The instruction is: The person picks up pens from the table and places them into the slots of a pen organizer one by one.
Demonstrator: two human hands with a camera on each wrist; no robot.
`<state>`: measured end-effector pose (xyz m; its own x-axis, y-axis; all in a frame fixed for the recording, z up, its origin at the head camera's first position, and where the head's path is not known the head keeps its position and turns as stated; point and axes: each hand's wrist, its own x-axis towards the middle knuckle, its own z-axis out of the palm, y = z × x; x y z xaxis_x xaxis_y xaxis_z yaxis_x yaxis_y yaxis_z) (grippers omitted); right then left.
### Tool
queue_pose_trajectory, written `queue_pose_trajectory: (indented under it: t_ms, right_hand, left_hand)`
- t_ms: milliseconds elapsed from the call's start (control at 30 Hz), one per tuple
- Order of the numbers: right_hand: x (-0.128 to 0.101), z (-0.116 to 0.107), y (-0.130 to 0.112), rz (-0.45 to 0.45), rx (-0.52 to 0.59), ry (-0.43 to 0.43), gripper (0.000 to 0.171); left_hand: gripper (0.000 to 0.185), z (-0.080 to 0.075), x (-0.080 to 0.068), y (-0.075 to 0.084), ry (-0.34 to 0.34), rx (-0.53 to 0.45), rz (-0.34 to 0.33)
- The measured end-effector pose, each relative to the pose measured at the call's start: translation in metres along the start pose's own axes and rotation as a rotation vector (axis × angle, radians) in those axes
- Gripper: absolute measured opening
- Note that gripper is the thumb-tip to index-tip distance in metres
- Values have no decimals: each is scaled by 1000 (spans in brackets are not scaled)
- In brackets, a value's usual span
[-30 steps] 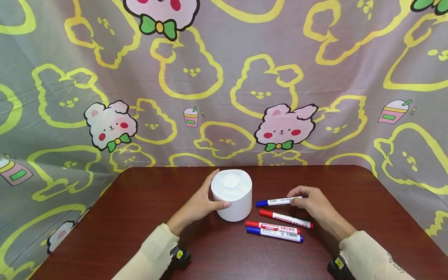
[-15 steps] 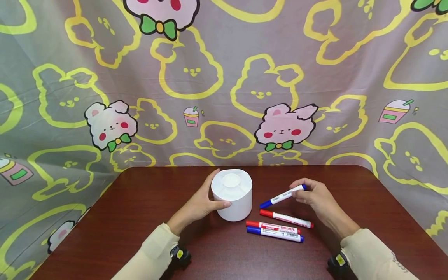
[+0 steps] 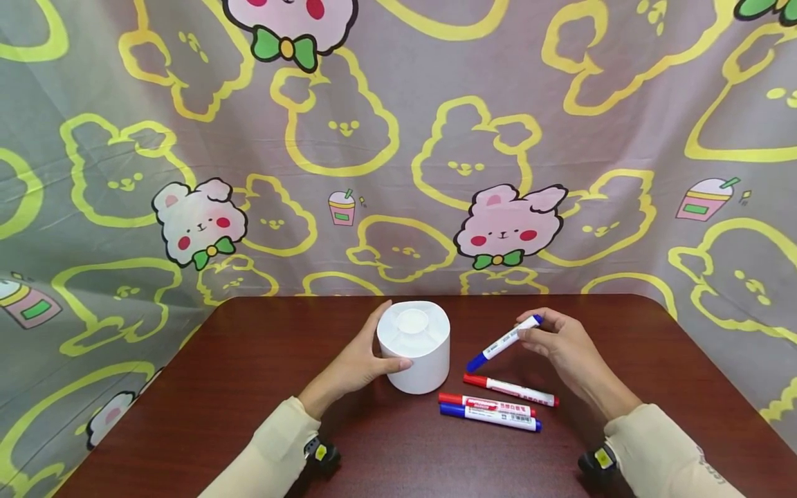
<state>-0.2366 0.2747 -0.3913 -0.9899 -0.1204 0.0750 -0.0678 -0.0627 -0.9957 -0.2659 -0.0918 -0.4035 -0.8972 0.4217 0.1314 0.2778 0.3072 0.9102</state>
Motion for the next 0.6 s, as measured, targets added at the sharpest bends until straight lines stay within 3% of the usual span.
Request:
queue_pose_trajectory:
  t_ms: [400,600]
  right_hand:
    - [5,1,-12,-59,59,-23,18]
    - [9,4,-22,-90,149,-47,22]
  left_hand:
    - [116,0,1,1,-3,-8,7]
    - [116,0,0,2,3,-4,14]
